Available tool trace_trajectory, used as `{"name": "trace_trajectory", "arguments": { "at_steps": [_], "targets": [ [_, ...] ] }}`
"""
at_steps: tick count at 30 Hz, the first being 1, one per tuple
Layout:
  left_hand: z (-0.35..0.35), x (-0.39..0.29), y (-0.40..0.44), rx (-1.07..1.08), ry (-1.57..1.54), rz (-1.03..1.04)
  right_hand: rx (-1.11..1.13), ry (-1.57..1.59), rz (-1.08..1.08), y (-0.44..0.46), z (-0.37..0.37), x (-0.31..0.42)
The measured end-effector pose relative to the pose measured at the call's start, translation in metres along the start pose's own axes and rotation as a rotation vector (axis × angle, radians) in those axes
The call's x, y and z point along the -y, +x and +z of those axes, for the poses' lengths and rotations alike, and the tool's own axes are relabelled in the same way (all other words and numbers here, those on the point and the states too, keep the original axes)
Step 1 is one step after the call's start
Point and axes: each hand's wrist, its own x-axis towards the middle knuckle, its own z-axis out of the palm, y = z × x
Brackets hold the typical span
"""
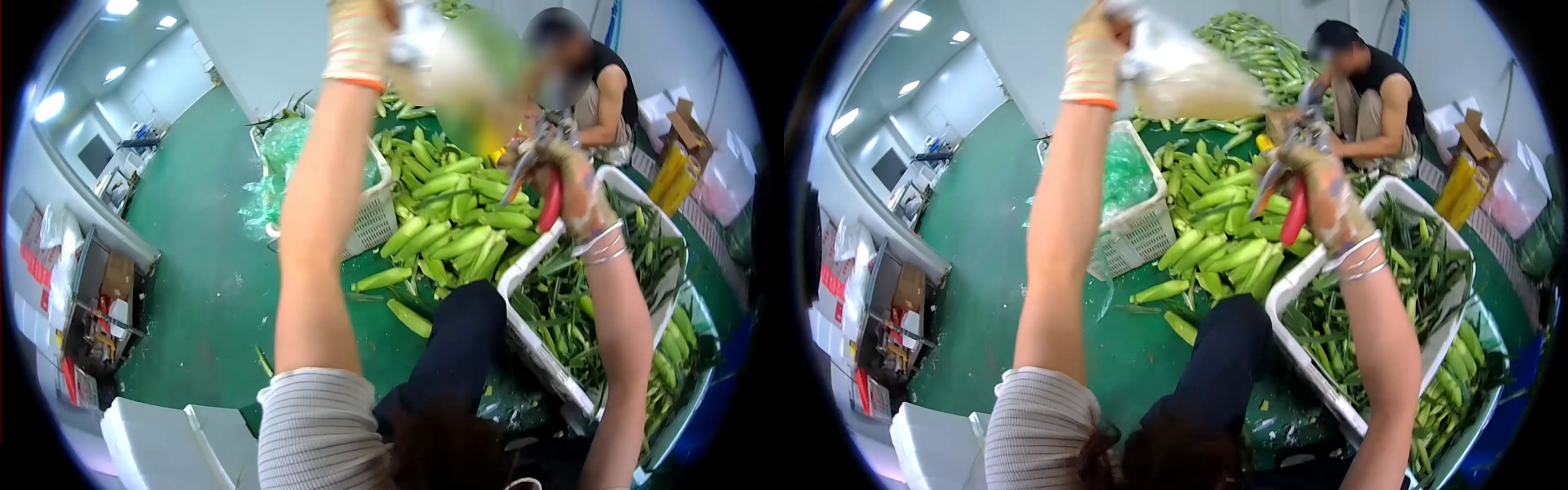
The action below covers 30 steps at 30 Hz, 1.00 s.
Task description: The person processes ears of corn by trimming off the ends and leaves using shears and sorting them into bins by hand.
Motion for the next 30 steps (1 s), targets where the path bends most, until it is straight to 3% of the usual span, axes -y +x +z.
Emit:
{"name": "trace_trajectory", "arguments": {
  "at_steps": [1,2,3,4,5,6,7,8,10,11,13,15,17,18,19,20,21,22,23,25,27,30],
  "targets": [
    [-0.012,0.036,-0.007,0.073,-0.142,-0.307,0.132,0.023,0.006,0.015,0.001,-0.014],
    [-0.023,0.067,-0.018,0.159,-0.295,-0.616,0.071,-0.053,0.095,0.002,0.014,-0.015],
    [-0.027,0.103,-0.041,0.214,-0.288,-0.752,0.191,-0.324,-0.002,-0.019,0.007,-0.021],
    [-0.033,0.143,-0.071,0.443,-0.154,-0.805,0.069,-0.348,0.073,-0.042,0.009,-0.028],
    [-0.026,0.202,-0.138,0.399,0.006,-0.678,0.102,-0.217,0.236,-0.070,0.001,-0.031],
    [-0.057,0.168,-0.163,0.392,-0.185,-0.996,0.046,-0.184,0.285,-0.101,-0.014,-0.040],
    [-0.050,0.222,-0.253,0.365,-0.097,-1.051,-0.063,-0.136,0.334,-0.130,-0.023,-0.043],
    [-0.059,0.216,-0.307,0.623,0.076,-0.908,-0.054,-0.410,0.419,-0.159,-0.054,-0.050],
    [-0.080,0.199,-0.412,1.021,0.421,-0.469,-0.308,-0.246,0.518,-0.218,-0.097,-0.063],
    [-0.078,0.166,-0.445,1.091,0.382,-0.424,-0.453,-0.185,0.445,-0.242,-0.107,-0.062],
    [-0.046,0.107,-0.476,0.937,0.096,-1.556,-0.566,-0.239,0.471,-0.304,-0.165,-0.073],
    [-0.029,0.014,-0.425,0.834,-0.236,-1.679,-0.724,-0.197,0.365,-0.339,-0.173,-0.058],
    [0.009,-0.008,-0.413,1.238,-0.092,-0.887,-0.845,-0.207,0.219,-0.363,-0.184,-0.036],
    [0.021,-0.050,-0.377,1.099,-0.361,-0.978,-0.902,-0.265,0.208,-0.380,-0.199,-0.027],
    [0.036,-0.087,-0.336,1.206,-0.450,-0.936,-0.959,-0.324,0.200,-0.399,-0.215,-0.018],
    [0.077,-0.088,-0.335,1.363,-0.560,-0.634,-1.107,-0.429,0.151,-0.406,-0.207,0.006],
    [0.070,-0.152,-0.296,1.177,-0.736,-0.931,-1.167,-0.512,0.248,-0.426,-0.216,0.018],
    [0.073,-0.199,-0.267,1.185,-0.892,-0.981,-1.274,-0.577,0.273,-0.460,-0.256,0.004],
    [0.081,-0.235,-0.259,1.185,-0.993,-0.952,-1.351,-0.784,0.611,-0.497,-0.296,-0.006],
    [0.085,-0.307,-0.247,1.293,-1.227,-0.856,-1.465,-1.259,0.831,-0.533,-0.345,-0.042],
    [0.073,-0.380,-0.234,1.484,-1.270,-0.725,-1.195,-1.182,0.890,-0.555,-0.381,-0.074],
    [0.056,-0.449,-0.251,1.679,-1.347,-0.710,-0.892,-1.275,0.891,-0.543,-0.408,-0.138]
  ]
}}
